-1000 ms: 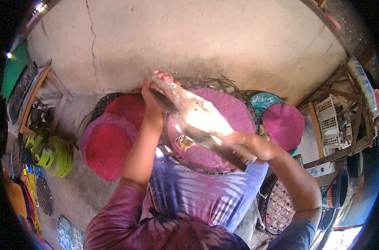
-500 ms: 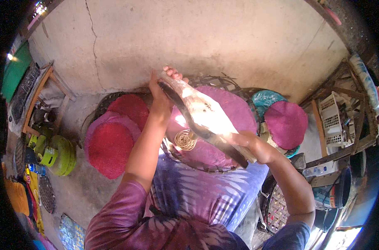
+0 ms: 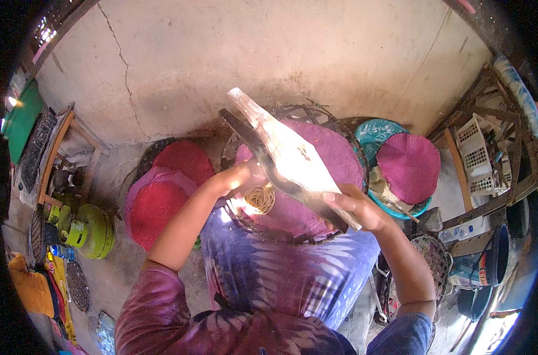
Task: The person sits on the floor and uses a manual noodle press to extrude dough into thin strands, coiling them into nests on a pink cloth-lined tray. They repeatedly scoop dough into the press, extrude, and arrange the noodles, then cover the tray with a cloth before continuing.
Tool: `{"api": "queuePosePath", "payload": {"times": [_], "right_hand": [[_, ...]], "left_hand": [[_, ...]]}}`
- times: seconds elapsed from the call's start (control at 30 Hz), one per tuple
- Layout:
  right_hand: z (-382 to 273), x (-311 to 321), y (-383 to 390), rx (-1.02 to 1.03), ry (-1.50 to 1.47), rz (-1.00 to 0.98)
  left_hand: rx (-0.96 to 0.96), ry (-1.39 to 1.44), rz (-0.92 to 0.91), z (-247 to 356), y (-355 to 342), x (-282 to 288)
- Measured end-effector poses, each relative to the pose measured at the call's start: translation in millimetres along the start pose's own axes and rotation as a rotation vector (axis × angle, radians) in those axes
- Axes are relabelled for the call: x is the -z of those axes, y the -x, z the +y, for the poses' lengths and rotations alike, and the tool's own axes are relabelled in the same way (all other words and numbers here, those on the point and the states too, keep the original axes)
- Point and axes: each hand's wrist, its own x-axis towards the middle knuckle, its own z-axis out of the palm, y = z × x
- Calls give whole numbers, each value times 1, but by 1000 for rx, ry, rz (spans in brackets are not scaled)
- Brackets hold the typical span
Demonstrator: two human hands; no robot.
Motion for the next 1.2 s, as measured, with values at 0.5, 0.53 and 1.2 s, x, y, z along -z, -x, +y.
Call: {"api": "queuePosePath", "payload": {"times": [0.5,0.53,1.2], "right_hand": [[5,3,0,43,85,147],[6,3,1,17,59,155],[36,6,27,132,-83,200]], "left_hand": [[95,46,67,-17,-3,4],[70,17,94,-28,-5,4],[-412,-818,486,-118,-9,-6]]}}
